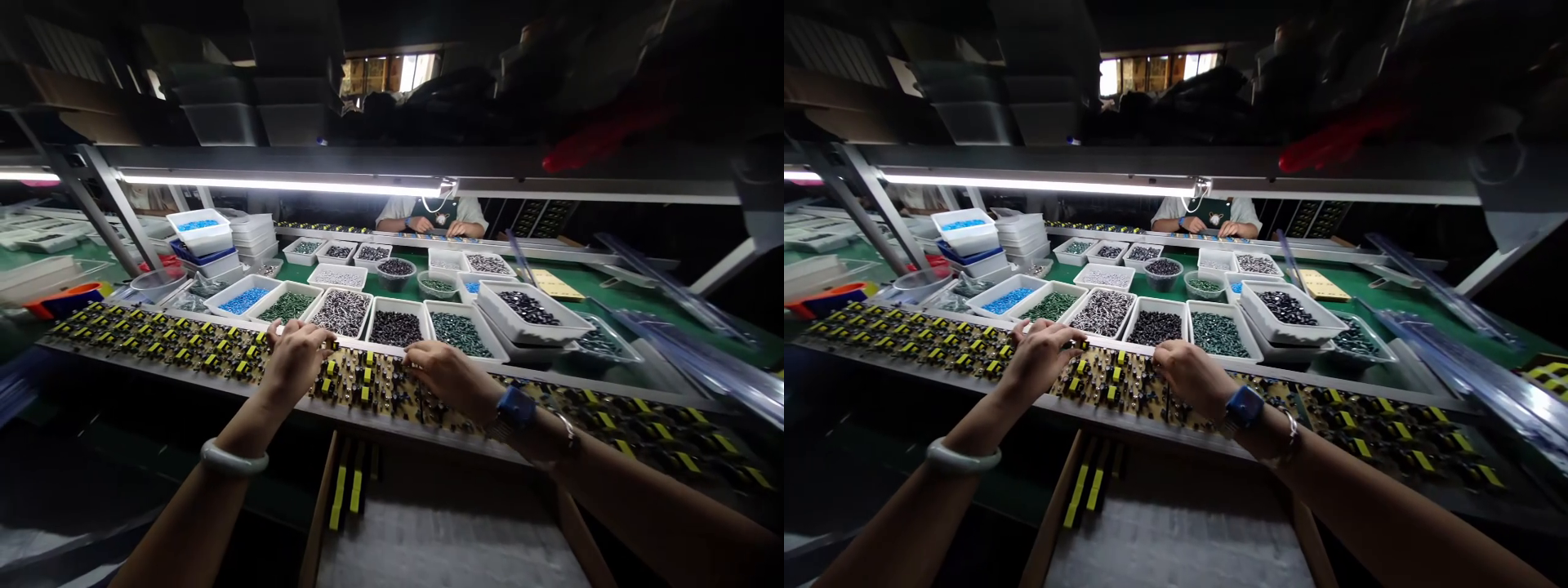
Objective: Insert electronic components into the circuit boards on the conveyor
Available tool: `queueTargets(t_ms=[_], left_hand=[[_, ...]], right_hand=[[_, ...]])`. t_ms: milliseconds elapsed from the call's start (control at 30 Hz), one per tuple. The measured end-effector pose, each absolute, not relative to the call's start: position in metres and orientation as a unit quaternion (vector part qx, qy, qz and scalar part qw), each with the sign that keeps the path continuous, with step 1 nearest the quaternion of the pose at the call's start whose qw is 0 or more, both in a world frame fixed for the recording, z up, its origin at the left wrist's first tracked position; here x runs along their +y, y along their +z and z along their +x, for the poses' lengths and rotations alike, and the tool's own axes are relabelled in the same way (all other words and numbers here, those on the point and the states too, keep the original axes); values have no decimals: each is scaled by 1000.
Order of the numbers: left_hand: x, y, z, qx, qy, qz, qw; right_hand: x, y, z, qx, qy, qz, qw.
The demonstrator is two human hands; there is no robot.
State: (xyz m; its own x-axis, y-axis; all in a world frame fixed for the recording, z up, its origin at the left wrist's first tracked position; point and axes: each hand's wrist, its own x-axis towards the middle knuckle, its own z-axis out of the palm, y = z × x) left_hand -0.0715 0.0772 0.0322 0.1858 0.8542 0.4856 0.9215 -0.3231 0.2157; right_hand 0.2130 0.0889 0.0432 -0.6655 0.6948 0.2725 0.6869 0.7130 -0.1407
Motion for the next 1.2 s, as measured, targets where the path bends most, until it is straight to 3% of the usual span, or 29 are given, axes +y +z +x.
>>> queueTargets(t_ms=[100,233,400,700,1033,1200], left_hand=[[82,27,-70,-561,-252,-787,59],[87,22,-68,-547,-234,-801,59],[88,27,-65,-534,-214,-815,66],[87,30,-61,-533,-192,-819,83],[89,27,-61,-536,-181,-820,88],[89,26,-61,-537,-188,-818,87]], right_hand=[[55,36,203,-929,-1,-333,161],[4,5,190,-966,-8,-248,68],[-18,-29,181,-964,-29,-261,37],[-13,-26,175,-955,6,-296,17],[-16,-22,185,-949,61,-306,47],[-17,9,201,-925,137,-329,133]])
